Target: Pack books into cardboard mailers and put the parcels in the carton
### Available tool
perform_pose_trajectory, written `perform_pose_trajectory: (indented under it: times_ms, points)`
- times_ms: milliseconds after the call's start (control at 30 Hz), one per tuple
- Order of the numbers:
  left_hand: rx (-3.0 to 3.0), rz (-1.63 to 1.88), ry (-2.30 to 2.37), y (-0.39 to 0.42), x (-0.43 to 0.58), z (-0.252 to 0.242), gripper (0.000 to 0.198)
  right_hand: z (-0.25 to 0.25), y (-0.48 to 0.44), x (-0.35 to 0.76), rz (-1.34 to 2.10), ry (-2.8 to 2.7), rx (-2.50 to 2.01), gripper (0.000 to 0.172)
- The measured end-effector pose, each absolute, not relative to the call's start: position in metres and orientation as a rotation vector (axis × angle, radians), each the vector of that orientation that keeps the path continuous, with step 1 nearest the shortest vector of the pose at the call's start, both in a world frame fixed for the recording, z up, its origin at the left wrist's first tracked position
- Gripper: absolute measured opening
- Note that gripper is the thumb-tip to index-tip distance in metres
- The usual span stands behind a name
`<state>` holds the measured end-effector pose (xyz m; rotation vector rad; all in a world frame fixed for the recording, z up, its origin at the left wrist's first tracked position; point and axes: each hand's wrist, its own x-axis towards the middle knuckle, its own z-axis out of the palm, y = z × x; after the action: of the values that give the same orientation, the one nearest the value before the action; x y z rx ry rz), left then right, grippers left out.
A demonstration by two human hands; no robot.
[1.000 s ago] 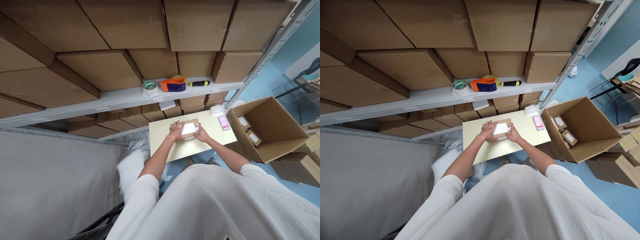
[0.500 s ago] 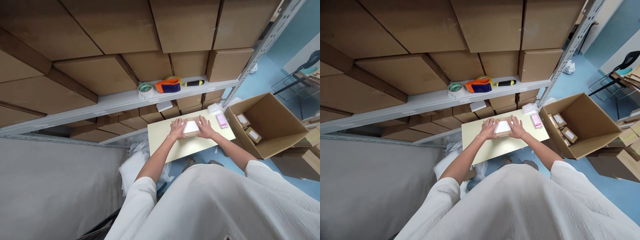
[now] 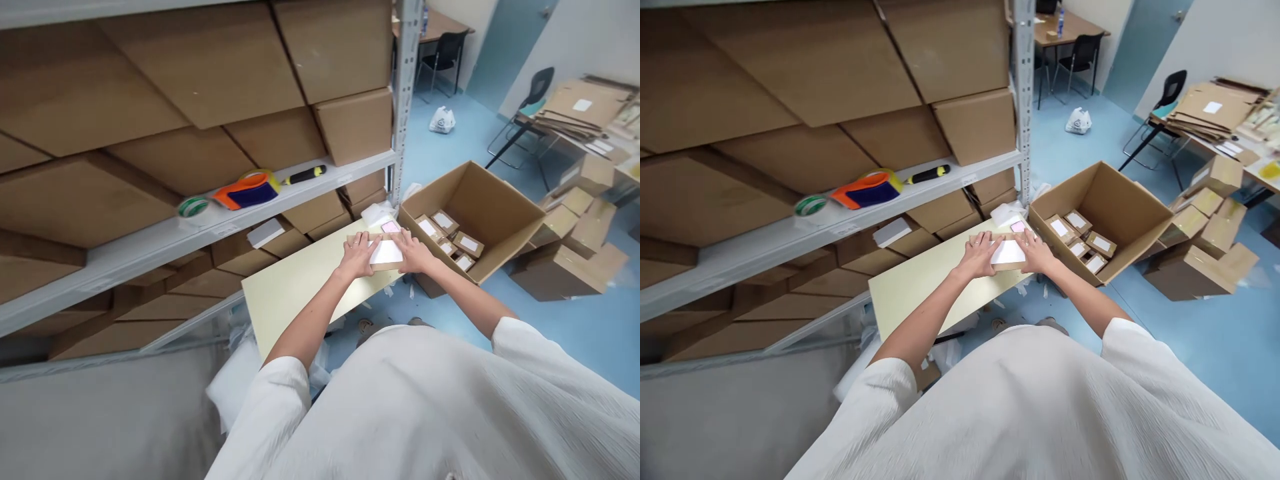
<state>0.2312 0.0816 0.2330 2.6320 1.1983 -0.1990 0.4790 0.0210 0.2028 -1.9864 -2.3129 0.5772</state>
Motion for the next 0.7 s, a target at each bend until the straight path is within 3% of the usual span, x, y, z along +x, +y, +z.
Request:
perform_pose_trajectory:
  times_ms: [300,700]
  points:
    - [2.791,-0.01,0.852,0.082,0.39,0.255,0.132,0.249,-0.052,0.617,0.257,-2.002,-2.249,0.13]
    - [2.443,0.272,0.527,0.115,0.523,0.198,0.088,0.228,-0.09,0.725,0.281,-1.399,-2.643,0.127]
